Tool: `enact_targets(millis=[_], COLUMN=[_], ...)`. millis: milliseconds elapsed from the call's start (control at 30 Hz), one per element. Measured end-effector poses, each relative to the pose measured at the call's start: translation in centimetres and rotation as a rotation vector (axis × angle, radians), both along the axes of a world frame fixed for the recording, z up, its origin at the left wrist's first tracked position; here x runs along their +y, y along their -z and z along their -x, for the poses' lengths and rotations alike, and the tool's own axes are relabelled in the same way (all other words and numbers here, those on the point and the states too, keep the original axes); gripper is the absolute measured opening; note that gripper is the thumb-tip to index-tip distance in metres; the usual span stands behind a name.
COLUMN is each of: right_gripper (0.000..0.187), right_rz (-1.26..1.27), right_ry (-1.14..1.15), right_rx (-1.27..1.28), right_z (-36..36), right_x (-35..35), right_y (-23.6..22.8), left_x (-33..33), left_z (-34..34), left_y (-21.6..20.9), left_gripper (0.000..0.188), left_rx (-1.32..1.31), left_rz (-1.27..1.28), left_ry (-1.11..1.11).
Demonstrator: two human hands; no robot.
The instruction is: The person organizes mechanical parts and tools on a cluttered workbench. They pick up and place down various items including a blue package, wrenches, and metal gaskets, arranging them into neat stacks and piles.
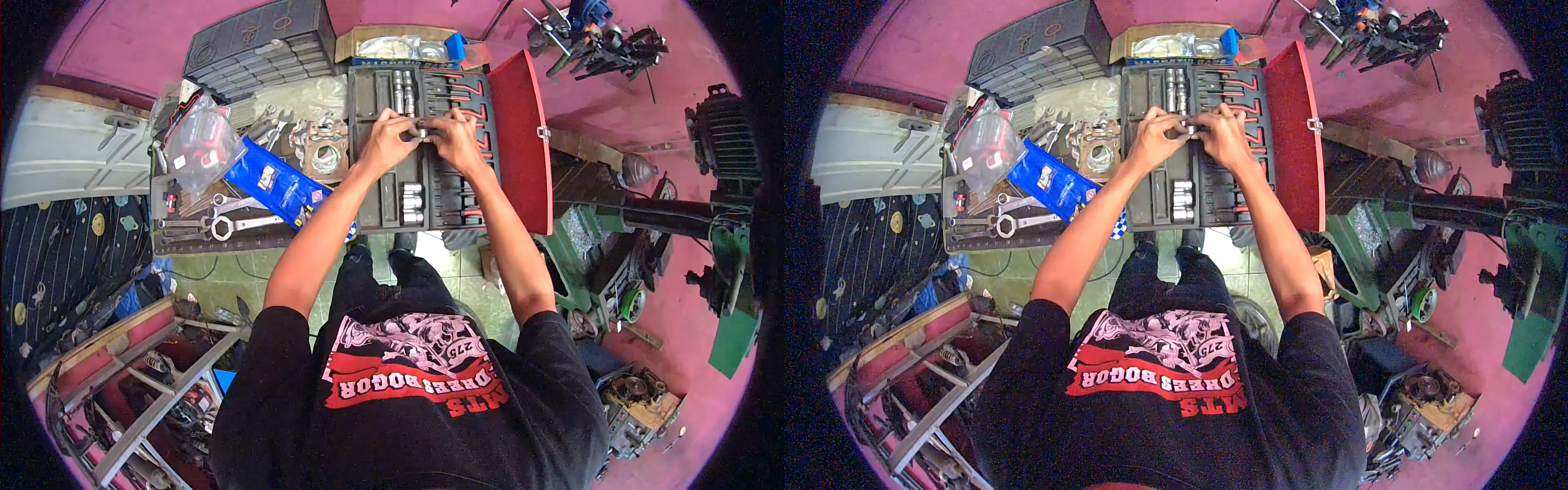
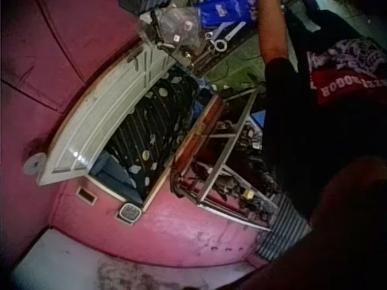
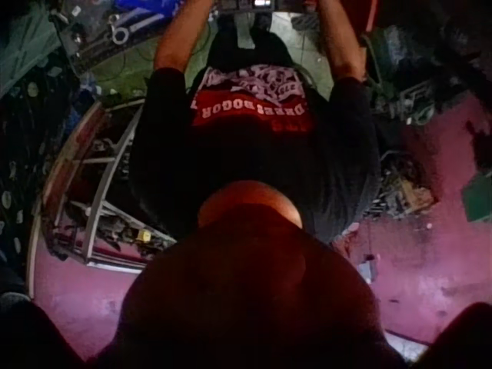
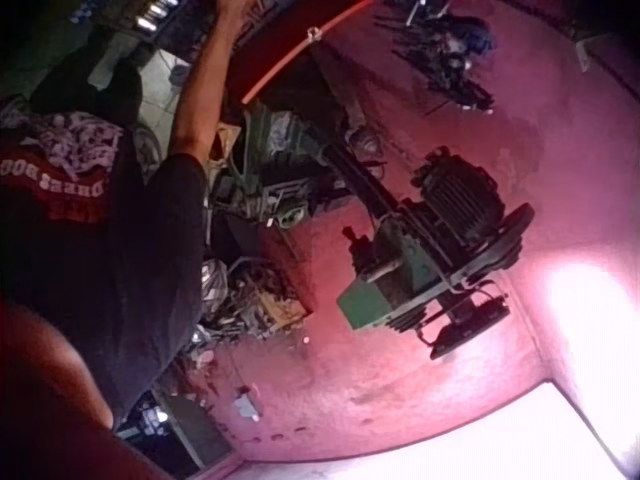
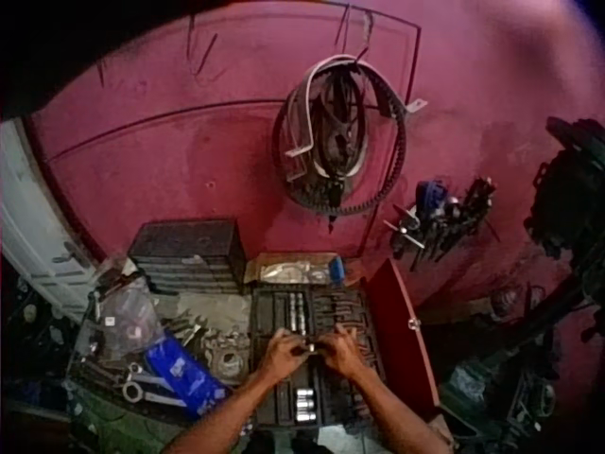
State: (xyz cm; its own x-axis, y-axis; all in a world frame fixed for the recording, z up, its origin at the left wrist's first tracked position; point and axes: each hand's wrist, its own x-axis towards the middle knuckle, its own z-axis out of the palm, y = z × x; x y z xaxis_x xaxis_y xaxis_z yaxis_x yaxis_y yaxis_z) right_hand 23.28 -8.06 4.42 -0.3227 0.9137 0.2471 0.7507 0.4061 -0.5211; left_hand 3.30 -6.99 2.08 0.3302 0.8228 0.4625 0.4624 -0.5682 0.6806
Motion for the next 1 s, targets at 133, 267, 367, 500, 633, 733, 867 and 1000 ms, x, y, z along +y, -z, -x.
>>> enact_targets(millis=[133,267,367,500,633,733,867,1000], right_gripper=[0.035,0.036,0.035,0.035,0.035,0.034,0.033,0.036], right_rz=[0.017,0.021,0.062,0.040,0.040,-0.012,0.000,-0.012], right_ry=[-0.019,-0.044,-0.055,-0.084,-0.057,-0.061,-0.066,-0.047], right_rx=[-0.001,-0.002,-0.027,-0.051,-0.027,-0.032,-0.106,-0.100], right_z=[0.0,0.3,1.2,1.8,2.2,2.3,2.8,3.0], right_x=[0.1,0.4,0.5,0.8,1.4,2.3,2.7,2.8], right_y=[0.2,0.9,0.5,0.3,0.9,1.6,1.9,2.1], left_x=[-0.2,-0.2,-0.4,-0.6,0.1,0.8,1.4,2.0], left_z=[0.0,0.7,1.0,1.5,1.7,1.5,1.9,2.0], left_y=[0.3,0.7,0.9,1.3,1.3,1.6,2.5,2.4], left_gripper=[0.032,0.024,0.018,0.019,0.018,0.018,0.017,0.018], left_rx=[-0.012,0.016,-0.034,-0.010,0.033,-0.004,-0.029,0.063], left_rz=[-0.001,-0.023,0.001,0.006,-0.016,-0.043,-0.009,0.061], left_ry=[-0.034,-0.032,-0.052,-0.072,-0.103,-0.121,-0.106,-0.121])
